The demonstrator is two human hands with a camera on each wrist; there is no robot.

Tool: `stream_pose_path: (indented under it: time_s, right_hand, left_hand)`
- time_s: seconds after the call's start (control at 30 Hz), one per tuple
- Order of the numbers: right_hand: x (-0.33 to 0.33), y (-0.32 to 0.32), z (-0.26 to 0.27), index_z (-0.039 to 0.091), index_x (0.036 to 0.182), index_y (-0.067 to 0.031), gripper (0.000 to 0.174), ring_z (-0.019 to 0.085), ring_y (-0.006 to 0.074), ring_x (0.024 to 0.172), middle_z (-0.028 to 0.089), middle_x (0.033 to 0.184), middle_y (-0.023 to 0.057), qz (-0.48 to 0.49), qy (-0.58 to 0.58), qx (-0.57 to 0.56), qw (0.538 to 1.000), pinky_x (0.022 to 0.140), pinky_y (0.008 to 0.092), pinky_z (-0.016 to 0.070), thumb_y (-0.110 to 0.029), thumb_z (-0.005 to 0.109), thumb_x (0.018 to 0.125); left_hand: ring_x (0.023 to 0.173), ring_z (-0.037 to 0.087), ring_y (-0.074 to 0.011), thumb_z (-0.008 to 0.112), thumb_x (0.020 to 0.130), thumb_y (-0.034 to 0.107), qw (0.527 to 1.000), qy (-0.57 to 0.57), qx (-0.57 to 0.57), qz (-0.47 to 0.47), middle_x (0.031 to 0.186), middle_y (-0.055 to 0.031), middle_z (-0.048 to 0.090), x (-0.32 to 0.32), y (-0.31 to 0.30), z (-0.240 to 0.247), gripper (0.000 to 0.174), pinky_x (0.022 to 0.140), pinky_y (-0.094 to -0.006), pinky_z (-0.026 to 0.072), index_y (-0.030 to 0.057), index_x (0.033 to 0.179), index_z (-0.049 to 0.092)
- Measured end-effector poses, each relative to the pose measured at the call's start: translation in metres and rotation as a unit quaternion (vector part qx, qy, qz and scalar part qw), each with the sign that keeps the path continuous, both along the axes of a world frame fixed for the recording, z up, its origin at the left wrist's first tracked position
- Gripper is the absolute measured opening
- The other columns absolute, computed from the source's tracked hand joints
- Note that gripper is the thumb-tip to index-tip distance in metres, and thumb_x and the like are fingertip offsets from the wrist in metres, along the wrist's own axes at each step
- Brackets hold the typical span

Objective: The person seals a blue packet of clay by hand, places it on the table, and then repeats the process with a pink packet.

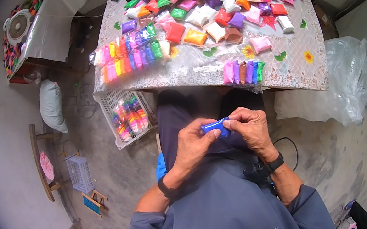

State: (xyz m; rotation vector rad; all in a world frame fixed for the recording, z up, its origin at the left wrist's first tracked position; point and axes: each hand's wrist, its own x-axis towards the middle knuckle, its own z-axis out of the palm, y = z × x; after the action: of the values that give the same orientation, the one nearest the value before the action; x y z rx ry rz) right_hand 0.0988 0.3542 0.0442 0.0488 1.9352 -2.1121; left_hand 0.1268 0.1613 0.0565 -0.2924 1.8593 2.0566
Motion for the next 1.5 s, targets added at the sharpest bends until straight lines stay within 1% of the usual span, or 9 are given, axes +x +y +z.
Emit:
stream_pose_path:
  time_s: [0.2,0.37,0.47,0.57,0.8,0.97,1.13,1.23,1.5]
  right_hand:
    - [0.001,0.002,-0.002,0.074,0.085,0.0026,0.008,0.059,0.0067,0.069,0.067,0.078,0.0020,-0.009,-0.001,0.015,1.000,0.062,0.0223,0.0461,-0.004,0.076,0.082]
    - [0.003,0.005,-0.013,0.074,0.097,0.0003,0.016,0.060,0.0050,0.075,0.070,0.084,-0.0004,0.031,-0.092,-0.089,0.991,0.066,0.0212,0.0476,-0.006,0.077,0.083]
    - [0.006,0.000,-0.010,0.074,0.100,0.0003,0.019,0.060,0.0053,0.074,0.070,0.083,-0.0010,0.019,-0.112,-0.102,0.988,0.066,0.0215,0.0478,-0.007,0.078,0.083]
    - [0.007,0.001,-0.010,0.075,0.101,0.0007,0.020,0.059,0.0056,0.074,0.069,0.083,-0.0016,0.024,-0.092,-0.076,0.993,0.067,0.0218,0.0472,-0.007,0.078,0.083]
    - [0.004,-0.001,-0.012,0.075,0.098,0.0023,0.017,0.057,0.0061,0.075,0.066,0.084,-0.0011,0.008,-0.042,-0.064,0.997,0.065,0.0222,0.0445,-0.006,0.076,0.083]
    - [0.004,-0.003,-0.025,0.075,0.095,0.0019,0.014,0.057,0.0065,0.075,0.066,0.086,0.0000,0.004,-0.082,-0.152,0.985,0.065,0.0220,0.0443,-0.006,0.076,0.084]
    - [0.008,-0.006,-0.022,0.075,0.092,0.0012,0.010,0.058,0.0061,0.074,0.068,0.085,0.0002,-0.030,-0.080,-0.139,0.987,0.065,0.0215,0.0446,-0.006,0.075,0.085]
    - [0.008,-0.007,-0.019,0.075,0.090,0.0006,0.007,0.058,0.0058,0.074,0.069,0.084,0.0000,-0.048,-0.075,-0.128,0.988,0.066,0.0214,0.0451,-0.005,0.074,0.086]
    - [0.007,-0.014,-0.021,0.075,0.089,0.0000,0.005,0.059,0.0063,0.075,0.069,0.084,0.0005,-0.077,-0.051,-0.116,0.989,0.069,0.0220,0.0468,-0.004,0.073,0.088]
  left_hand:
    - [0.079,0.063,-0.0064,0.076,0.088,0.011,0.999,-0.010,-0.028,-0.010,0.092,-0.0029,0.070,-0.003,-0.001,0.000,0.027,0.072,-0.0216,0.0526,-0.0017,0.110,0.068]
    - [0.081,0.063,-0.0068,0.075,0.089,0.010,1.000,-0.017,-0.012,-0.008,0.093,-0.0032,0.070,-0.005,-0.002,-0.003,0.024,0.075,-0.0220,0.0525,-0.0013,0.109,0.068]
    - [0.083,0.063,-0.0076,0.075,0.088,0.008,1.000,-0.007,-0.020,0.021,0.095,-0.0039,0.070,-0.004,0.002,-0.004,0.023,0.077,-0.0225,0.0522,-0.0013,0.108,0.069]
    - [0.078,0.061,-0.0065,0.075,0.087,0.009,0.995,0.010,0.051,0.084,0.086,-0.0027,0.069,-0.004,0.008,-0.006,0.019,0.071,-0.0225,0.0504,-0.0017,0.102,0.070]
    - [0.079,0.061,-0.0063,0.075,0.086,0.008,0.999,-0.003,0.022,0.045,0.085,-0.0019,0.069,-0.010,0.001,-0.003,0.017,0.072,-0.0221,0.0497,-0.0015,0.100,0.071]
    - [0.080,0.060,-0.0062,0.079,0.084,0.008,1.000,-0.021,-0.015,-0.001,0.087,-0.0018,0.069,-0.011,-0.004,-0.004,0.018,0.072,-0.0219,0.0486,0.0007,0.098,0.069]
    - [0.079,0.060,-0.0076,0.077,0.084,0.006,0.990,0.042,-0.094,-0.098,0.086,-0.0024,0.068,-0.019,-0.006,-0.005,0.017,0.071,-0.0237,0.0485,0.0005,0.093,0.065]
    - [0.078,0.059,-0.0073,0.075,0.084,0.004,0.986,0.050,-0.140,-0.076,0.084,-0.0025,0.067,-0.014,-0.002,-0.004,0.014,0.070,-0.0237,0.0481,-0.0001,0.092,0.064]
    - [0.078,0.058,-0.0067,0.072,0.085,0.005,0.990,0.054,-0.125,-0.039,0.083,-0.0015,0.066,-0.019,0.003,-0.009,0.011,0.069,-0.0235,0.0471,0.0003,0.091,0.064]
